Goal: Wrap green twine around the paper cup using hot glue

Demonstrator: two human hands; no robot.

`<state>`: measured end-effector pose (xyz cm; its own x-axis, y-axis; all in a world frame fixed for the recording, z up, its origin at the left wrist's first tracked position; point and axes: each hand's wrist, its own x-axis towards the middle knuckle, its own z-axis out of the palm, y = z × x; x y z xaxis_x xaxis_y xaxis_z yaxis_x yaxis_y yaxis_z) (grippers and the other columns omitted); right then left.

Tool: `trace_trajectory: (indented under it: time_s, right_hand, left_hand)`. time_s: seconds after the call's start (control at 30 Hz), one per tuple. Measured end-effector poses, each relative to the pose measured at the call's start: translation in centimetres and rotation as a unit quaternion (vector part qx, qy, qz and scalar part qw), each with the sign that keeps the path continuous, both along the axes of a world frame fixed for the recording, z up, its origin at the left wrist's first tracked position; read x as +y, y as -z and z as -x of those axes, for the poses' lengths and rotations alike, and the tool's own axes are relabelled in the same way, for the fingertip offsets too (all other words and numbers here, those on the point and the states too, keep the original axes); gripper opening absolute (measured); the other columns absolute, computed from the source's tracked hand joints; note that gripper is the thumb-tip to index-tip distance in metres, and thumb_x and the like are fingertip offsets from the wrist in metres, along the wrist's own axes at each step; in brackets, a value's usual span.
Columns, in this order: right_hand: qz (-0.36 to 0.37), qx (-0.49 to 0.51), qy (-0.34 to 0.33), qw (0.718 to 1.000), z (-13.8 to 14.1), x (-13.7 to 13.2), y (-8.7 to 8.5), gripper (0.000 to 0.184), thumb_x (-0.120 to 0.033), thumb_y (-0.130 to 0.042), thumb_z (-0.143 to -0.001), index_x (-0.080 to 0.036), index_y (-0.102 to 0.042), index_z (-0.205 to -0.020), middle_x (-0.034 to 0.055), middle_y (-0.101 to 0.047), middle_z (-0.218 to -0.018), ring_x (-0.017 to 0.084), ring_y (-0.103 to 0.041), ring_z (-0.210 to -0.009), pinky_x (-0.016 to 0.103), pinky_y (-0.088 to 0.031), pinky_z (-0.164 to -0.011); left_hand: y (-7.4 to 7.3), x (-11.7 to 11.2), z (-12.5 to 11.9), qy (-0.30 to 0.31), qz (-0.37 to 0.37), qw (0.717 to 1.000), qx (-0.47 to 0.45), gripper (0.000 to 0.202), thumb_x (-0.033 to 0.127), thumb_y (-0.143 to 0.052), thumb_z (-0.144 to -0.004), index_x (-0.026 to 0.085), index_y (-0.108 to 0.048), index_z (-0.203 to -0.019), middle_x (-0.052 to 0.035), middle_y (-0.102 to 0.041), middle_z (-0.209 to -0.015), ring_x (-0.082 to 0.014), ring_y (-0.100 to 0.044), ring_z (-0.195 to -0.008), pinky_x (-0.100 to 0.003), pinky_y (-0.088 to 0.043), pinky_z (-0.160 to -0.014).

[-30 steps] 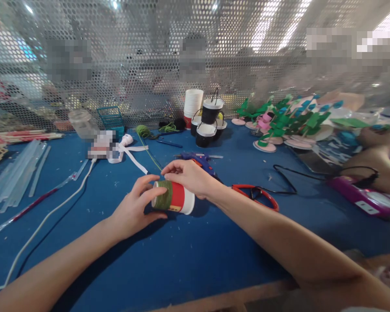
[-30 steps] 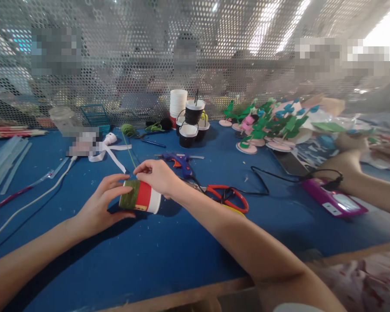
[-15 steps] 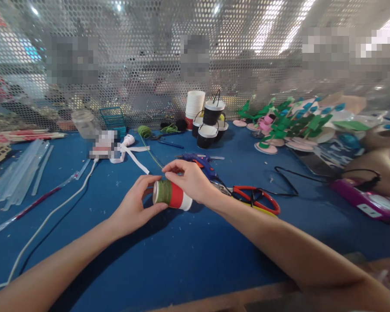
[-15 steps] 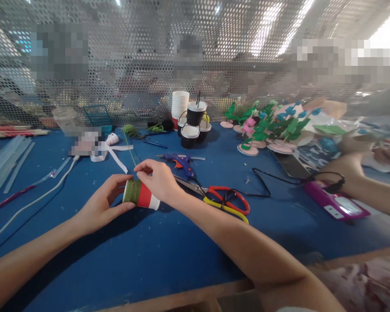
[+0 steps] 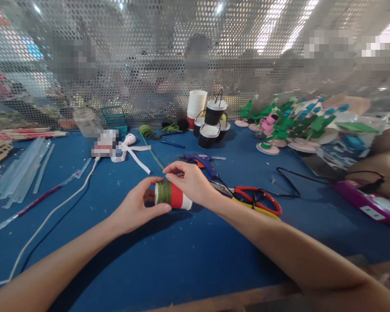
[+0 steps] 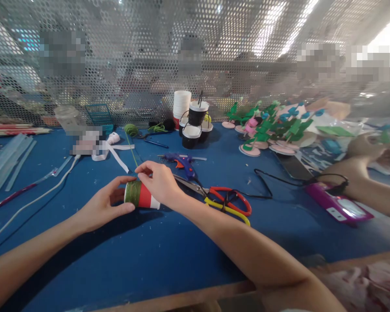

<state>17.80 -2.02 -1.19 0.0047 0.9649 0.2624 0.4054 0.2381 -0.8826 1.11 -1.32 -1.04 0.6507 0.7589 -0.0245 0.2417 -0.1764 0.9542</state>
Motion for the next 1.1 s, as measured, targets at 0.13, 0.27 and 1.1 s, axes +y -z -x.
trace_trajectory:
  time_s: [0.13, 0.27, 1.1]
  right_hand:
    - [-0.005, -0.027, -0.001, 1.0, 0.4, -0.6, -0.3, 0.013, -0.01, -0.051, -0.074, -0.017, -0.061, -0.078, 0.0011, -0.065, -0.076, 0.012, -0.059, -0.07, 0.027, -0.046, -0.066]
    - [0.001, -0.02, -0.018, 1.0, 0.3, -0.7, -0.6, 0.011, -0.012, -0.052, -0.075, -0.017, -0.061, -0.078, 0.0012, -0.065, -0.075, 0.012, -0.059, -0.07, 0.027, -0.046, -0.067]
    - [0.01, -0.143, -0.042, 0.989, -2.9, -0.9, -5.3, 0.022, -0.011, -0.047, -0.078, -0.016, -0.056, -0.097, 0.0036, -0.069, -0.083, 0.014, -0.063, -0.079, 0.026, -0.046, -0.071]
  left_hand:
    - [0.4, 0.0, 0.0, -0.007, 0.006, 1.0, -0.009, 0.038, 0.038, -0.06, -0.073, 0.017, -0.042, -0.1, -0.0032, -0.059, -0.083, -0.019, -0.062, -0.076, -0.032, -0.051, -0.066]
    - [0.6, 0.0, 0.1, -0.012, -0.037, 0.999, -0.002, 0.033, 0.035, -0.06, -0.074, 0.018, -0.043, -0.097, -0.0023, -0.058, -0.084, -0.0172, -0.061, -0.072, -0.032, -0.051, -0.064]
    - [0.7, 0.0, 0.2, -0.007, -0.243, 0.969, 0.038, 0.035, 0.031, -0.06, -0.075, 0.017, -0.047, -0.104, -0.0076, -0.055, -0.098, -0.0197, -0.058, -0.086, -0.036, -0.052, -0.075]
